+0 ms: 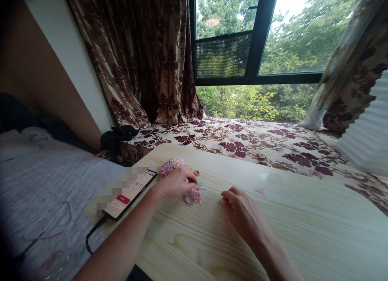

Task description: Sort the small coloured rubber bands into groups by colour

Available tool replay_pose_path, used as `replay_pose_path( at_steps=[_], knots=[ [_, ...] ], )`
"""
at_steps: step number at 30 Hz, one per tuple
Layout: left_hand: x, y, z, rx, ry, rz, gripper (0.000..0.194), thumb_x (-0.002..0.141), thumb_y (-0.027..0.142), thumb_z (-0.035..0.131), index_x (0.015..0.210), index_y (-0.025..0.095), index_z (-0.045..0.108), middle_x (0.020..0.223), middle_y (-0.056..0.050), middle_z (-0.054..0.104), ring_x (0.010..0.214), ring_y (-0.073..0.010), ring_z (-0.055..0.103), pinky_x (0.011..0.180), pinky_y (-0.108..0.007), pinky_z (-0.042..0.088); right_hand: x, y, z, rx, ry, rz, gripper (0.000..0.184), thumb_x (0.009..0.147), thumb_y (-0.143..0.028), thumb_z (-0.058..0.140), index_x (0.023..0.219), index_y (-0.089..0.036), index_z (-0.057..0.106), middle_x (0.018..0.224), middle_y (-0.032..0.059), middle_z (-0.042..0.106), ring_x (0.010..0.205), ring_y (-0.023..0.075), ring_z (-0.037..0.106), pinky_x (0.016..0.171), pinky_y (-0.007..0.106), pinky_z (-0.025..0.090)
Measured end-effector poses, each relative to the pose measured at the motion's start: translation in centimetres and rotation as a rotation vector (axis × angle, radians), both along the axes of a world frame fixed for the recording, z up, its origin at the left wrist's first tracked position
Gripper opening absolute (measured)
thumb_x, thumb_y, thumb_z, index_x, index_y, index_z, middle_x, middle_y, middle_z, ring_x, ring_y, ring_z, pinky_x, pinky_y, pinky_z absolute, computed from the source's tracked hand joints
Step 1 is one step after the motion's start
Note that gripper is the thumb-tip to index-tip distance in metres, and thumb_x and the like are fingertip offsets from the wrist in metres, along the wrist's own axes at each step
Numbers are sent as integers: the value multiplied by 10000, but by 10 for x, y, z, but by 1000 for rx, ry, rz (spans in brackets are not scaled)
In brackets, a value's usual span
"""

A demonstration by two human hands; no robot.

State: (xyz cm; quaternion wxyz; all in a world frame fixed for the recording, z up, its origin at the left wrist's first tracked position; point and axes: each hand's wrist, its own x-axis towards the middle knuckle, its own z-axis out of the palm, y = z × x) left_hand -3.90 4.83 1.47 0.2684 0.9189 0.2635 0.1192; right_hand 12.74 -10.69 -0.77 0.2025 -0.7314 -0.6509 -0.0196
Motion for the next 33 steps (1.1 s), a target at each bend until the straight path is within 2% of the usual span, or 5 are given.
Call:
replay_pose_path(
  at_steps=[5, 10, 17, 25, 33],
  knots=[
    [0, 1, -5, 60, 1, -51, 167, 669, 285, 597, 706, 172, 715, 697, -24, 689, 671, -139, 597, 603, -206, 401, -4, -1, 1, -17, 16, 9, 353, 876, -311, 331, 866, -215, 670, 842, 63, 671, 646, 157, 620, 532, 245, 423],
    [1, 2, -10, 63, 59, -76, 173, 673, 305, 614, 727, 180, 720, 694, -25, 697, 665, -139, 602, 589, -206, 405, -3, 0, 0, -15, 23, 14, 366, 875, -334, 328, 857, -210, 673, 843, 76, 668, 663, 168, 620, 531, 253, 422],
    [1, -1, -6, 90, 66, -124, 170, 663, 324, 645, 717, 180, 719, 713, -40, 703, 726, -157, 610, 657, -219, 433, -2, 0, -2, -4, 34, 15, 354, 868, -338, 340, 850, -213, 671, 851, 77, 672, 693, 179, 625, 533, 261, 418],
    [3, -3, -4, 90, 47, -64, 126, 694, 243, 602, 678, 185, 712, 720, -36, 704, 822, -164, 620, 732, -215, 448, -1, 1, -3, 10, 24, 30, 340, 862, -348, 356, 832, -222, 670, 828, 71, 673, 688, 179, 629, 528, 257, 421],
    [7, -4, -6, 82, -28, 19, 149, 732, 264, 568, 729, 179, 691, 828, -43, 712, 813, -163, 627, 763, -226, 454, 0, 2, -4, 26, 21, 39, 345, 872, -347, 348, 827, -223, 667, 822, 62, 677, 670, 173, 638, 535, 255, 439]
  ],
)
